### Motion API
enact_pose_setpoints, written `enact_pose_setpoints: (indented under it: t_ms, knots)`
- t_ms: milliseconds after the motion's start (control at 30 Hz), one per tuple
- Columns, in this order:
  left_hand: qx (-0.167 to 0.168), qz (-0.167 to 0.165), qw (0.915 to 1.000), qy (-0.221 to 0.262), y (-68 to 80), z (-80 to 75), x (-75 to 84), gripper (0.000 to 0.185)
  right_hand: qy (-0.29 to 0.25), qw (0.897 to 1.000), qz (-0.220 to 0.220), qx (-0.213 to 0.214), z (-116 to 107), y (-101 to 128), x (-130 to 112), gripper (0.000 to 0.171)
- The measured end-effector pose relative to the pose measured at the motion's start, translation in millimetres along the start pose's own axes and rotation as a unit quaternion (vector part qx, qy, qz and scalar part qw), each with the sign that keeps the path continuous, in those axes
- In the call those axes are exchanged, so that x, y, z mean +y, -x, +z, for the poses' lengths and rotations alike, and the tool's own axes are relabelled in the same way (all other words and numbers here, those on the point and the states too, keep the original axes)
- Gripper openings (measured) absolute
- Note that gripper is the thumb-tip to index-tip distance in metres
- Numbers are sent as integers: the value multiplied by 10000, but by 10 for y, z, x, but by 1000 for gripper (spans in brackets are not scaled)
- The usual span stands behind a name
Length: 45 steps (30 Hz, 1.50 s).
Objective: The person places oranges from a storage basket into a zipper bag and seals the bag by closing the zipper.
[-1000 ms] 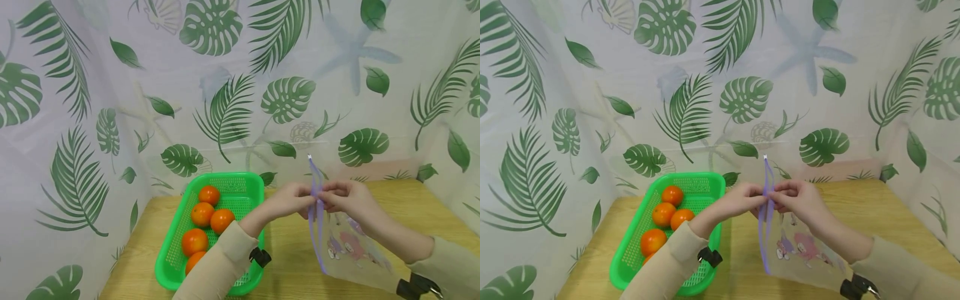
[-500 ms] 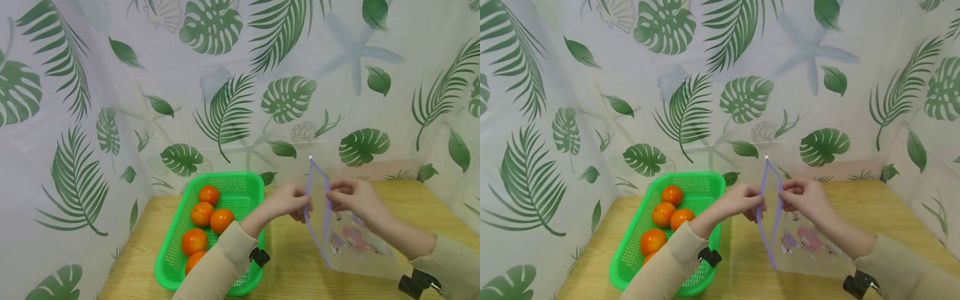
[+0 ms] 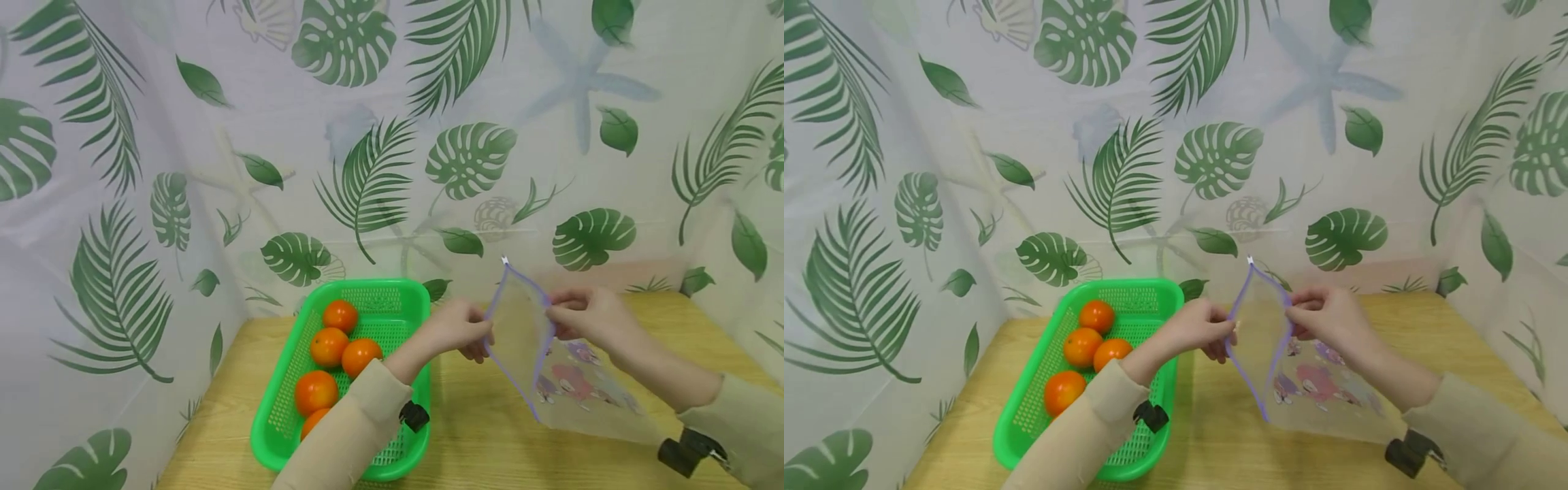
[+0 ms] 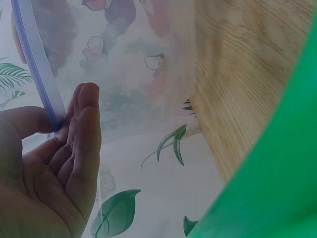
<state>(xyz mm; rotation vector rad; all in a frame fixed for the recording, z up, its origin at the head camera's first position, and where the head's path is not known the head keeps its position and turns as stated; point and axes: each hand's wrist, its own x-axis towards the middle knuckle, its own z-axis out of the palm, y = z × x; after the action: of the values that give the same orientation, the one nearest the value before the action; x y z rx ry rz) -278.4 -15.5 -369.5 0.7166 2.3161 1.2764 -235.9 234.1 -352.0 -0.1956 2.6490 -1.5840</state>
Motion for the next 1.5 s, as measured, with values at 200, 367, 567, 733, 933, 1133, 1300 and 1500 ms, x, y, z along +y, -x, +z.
enact_pose_setpoints:
  t_ms: [200,367,567,733,933,1133,1300,1500]
  knots:
    - [134,-130,9998,-100,41,-38,-67,33,730,9970,-217,143,-40,6,42,34]
    - [152,-193,9997,-3,56,-56,-97,33,1285,9863,-865,558,-40,5,107,19]
    - [138,-224,9996,81,52,-69,-130,34,1152,9752,-1734,753,-43,3,151,11]
    - [111,-256,9994,184,50,-74,-145,34,1307,9626,-2308,552,-51,5,169,13]
    - [120,-155,9994,274,36,-52,-164,33,1126,9481,-2960,285,-74,-41,244,23]
    - [173,-210,9986,451,21,-25,-174,34,1293,9252,-3568,51,-102,-103,348,33]
    - [139,-188,9985,495,13,-25,-181,36,1766,9073,-3815,-9,-127,-124,374,40]
    - [58,-140,9984,549,6,-26,-189,35,2554,8759,-4093,-19,-109,-115,342,41]
